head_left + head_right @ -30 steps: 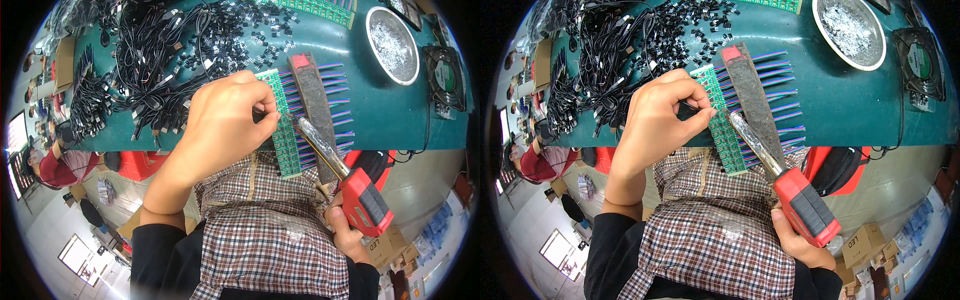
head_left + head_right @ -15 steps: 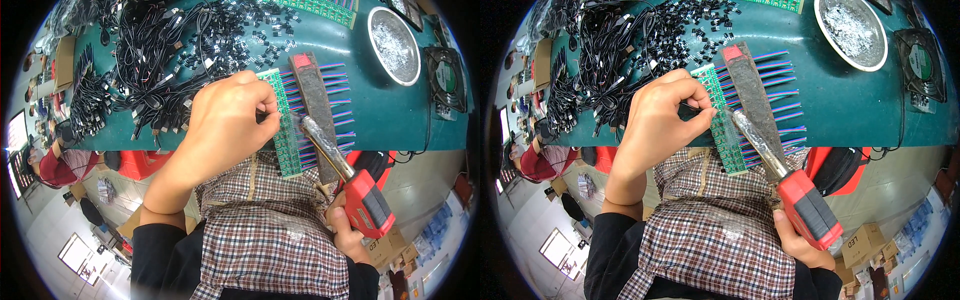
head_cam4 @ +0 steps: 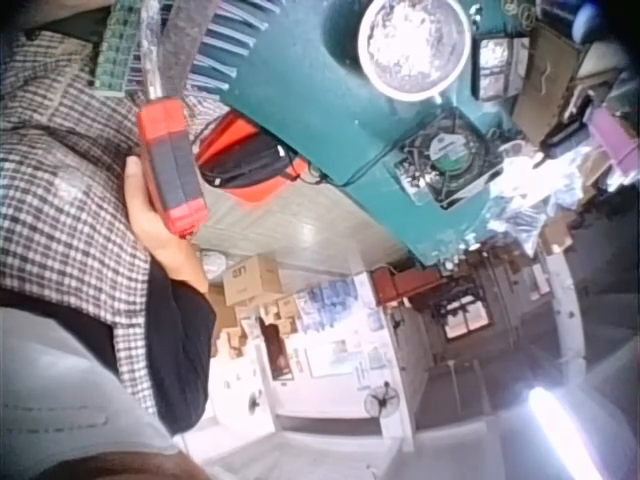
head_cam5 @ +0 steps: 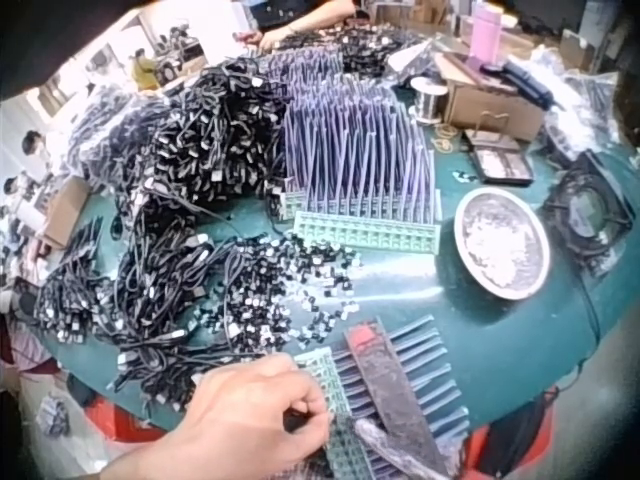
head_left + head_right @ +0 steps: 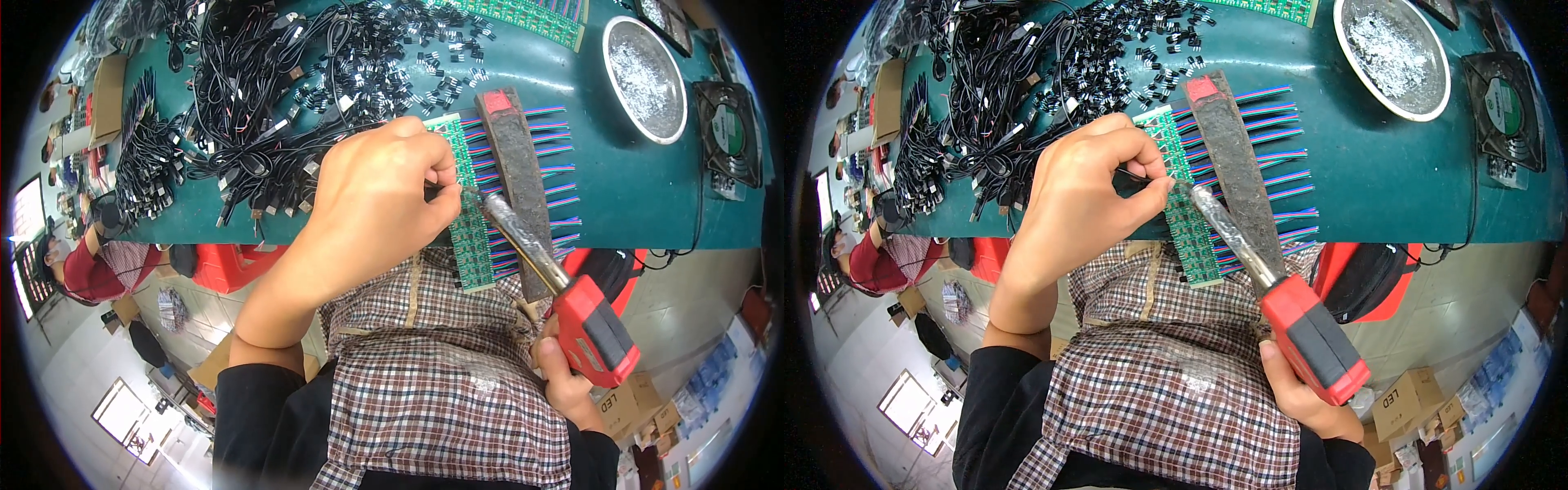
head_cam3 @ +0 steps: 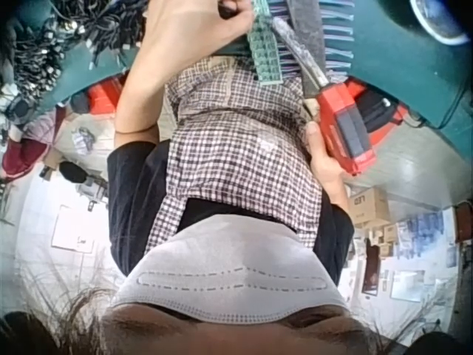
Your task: The person assembles electronic components by soldering wiring harnesses and connector plugs to a circuit board with a soldering iron, using tweezers to manipulate small parts.
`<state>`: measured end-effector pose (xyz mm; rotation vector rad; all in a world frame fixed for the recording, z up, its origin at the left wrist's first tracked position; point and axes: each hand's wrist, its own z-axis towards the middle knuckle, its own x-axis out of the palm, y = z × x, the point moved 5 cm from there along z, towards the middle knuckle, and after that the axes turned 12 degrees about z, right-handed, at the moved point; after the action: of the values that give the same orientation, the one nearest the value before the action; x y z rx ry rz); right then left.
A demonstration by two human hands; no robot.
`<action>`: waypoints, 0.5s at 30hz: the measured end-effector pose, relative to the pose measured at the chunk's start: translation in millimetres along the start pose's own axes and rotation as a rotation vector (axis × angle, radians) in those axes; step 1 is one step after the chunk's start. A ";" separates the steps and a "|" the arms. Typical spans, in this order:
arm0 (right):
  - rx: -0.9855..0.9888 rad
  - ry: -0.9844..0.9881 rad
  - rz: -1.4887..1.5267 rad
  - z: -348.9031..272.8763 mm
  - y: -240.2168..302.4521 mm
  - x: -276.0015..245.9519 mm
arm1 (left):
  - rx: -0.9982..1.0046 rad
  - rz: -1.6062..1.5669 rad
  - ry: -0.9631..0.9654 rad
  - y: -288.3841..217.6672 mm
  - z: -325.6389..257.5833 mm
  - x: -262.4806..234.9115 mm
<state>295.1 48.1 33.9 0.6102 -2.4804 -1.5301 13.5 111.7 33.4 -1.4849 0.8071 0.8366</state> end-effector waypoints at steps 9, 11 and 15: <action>-0.085 0.028 0.016 2.1 5.9 -2.8 | -0.003 0.015 0.005 0.0 -0.1 -1.7; -0.086 0.041 0.028 4.2 7.8 -2.5 | 0.004 0.033 -0.001 0.4 0.2 -2.3; -0.032 0.067 0.093 4.8 6.2 -1.5 | -0.004 0.034 -0.001 2.5 -2.2 -1.4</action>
<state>293.3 55.2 37.3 0.5247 -2.3949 -1.4872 10.8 109.4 33.4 -1.4776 0.8322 0.8653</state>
